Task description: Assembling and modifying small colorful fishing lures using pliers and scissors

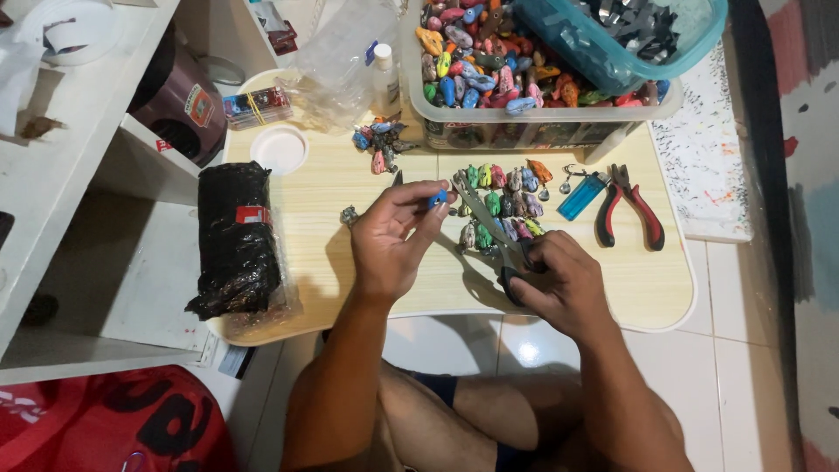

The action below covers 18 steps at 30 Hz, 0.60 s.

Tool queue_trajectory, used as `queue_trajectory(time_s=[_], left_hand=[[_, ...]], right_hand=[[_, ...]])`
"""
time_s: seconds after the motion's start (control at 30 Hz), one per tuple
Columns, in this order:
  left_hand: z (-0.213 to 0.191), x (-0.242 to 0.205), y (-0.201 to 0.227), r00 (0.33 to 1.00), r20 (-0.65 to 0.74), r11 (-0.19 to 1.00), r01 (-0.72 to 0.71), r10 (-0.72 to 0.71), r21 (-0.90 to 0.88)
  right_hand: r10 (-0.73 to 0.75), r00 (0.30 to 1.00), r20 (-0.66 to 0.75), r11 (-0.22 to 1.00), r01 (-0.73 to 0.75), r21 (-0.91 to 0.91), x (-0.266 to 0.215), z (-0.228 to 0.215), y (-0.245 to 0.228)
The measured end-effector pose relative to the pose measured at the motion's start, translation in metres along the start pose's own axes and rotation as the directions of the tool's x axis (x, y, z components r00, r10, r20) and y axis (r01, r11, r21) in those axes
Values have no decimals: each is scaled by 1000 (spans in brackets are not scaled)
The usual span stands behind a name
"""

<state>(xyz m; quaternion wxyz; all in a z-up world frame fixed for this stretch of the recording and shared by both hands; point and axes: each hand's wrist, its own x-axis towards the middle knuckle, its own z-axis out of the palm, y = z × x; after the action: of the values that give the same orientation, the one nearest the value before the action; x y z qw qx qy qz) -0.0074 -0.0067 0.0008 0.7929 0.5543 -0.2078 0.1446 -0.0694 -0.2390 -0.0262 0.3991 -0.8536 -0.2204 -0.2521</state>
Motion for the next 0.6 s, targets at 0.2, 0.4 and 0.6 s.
queue_trajectory(time_s=[0.2,0.4,0.6], left_hand=[[4,2,6,1000,-16,1000,11,-11,-4],[3,2,2,999,-32,1000,-12,13,16],[1,2,-4,999,-33,999,-21,22,33]], right_hand=[[8,1000,1,1000,-8,-12,-1,1,3],[80,997,21,997,-80,-2,-3,-1,1],[178,984,25,982,-180,58,-16,1,13]])
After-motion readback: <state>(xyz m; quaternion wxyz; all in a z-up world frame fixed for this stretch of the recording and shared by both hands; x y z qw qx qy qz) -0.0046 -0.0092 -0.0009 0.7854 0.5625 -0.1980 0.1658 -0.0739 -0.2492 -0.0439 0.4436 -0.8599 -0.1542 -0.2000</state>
